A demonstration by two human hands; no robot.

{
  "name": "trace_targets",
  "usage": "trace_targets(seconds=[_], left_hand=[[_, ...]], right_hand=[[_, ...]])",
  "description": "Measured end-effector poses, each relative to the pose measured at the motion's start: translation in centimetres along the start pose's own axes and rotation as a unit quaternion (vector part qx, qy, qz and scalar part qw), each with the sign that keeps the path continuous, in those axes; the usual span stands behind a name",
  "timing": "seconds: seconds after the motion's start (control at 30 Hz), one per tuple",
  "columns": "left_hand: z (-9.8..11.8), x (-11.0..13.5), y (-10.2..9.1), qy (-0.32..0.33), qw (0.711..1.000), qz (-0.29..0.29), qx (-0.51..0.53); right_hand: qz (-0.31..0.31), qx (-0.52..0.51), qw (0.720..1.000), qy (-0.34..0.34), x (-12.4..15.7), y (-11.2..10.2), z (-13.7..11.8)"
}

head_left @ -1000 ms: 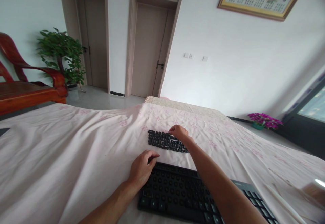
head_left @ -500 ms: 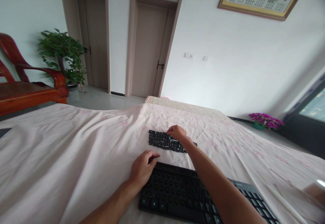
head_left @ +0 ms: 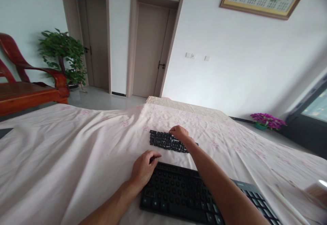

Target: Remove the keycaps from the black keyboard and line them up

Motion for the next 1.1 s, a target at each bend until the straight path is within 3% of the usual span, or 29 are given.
trace_targets(seconds=[0.3, 0.53, 0.7, 0.8, 0.93, 1.1], left_hand=[[-0.1, 0.0, 0.0, 0.007, 1.0, 0.003, -0.002], [-0.2, 0.2, 0.0, 0.015, 1.0, 0.0, -0.007], [-0.1, 0.3, 0.0, 0.031, 0.999, -0.007, -0.02], [1.1, 0.6, -0.5, 0.072, 0.995, 0.005, -0.061], [4.4, 1.8, -0.6, 0.15, 0.982, -0.001, -0.116], [7.3, 4.4, 1.7, 0.143, 0.985, -0.081, -0.054]], right_hand=[[0.011, -0.012, 1.0, 0.006, 0.5, -1.0, 0.1], [0.027, -0.075, 0.997, -0.017, 2.0, -3.4, -1.6], [0.046, -0.158, 0.979, -0.117, 6.4, -7.8, -3.3], [0.044, -0.176, 0.977, -0.11, 9.7, -10.0, -2.0], [-0.009, -0.313, 0.947, -0.074, 14.3, -10.9, 0.2], [-0.023, -0.398, 0.916, -0.044, 19.2, -11.2, 1.8]])
Point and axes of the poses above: each hand's wrist, its own x-axis away from the middle knuckle, its own y-axis out of the palm, z = x × y, the point moved 7 cm from there along -x, towards the middle knuckle, and after that the axes turned 14 degrees about z, right-handed, at the moved point
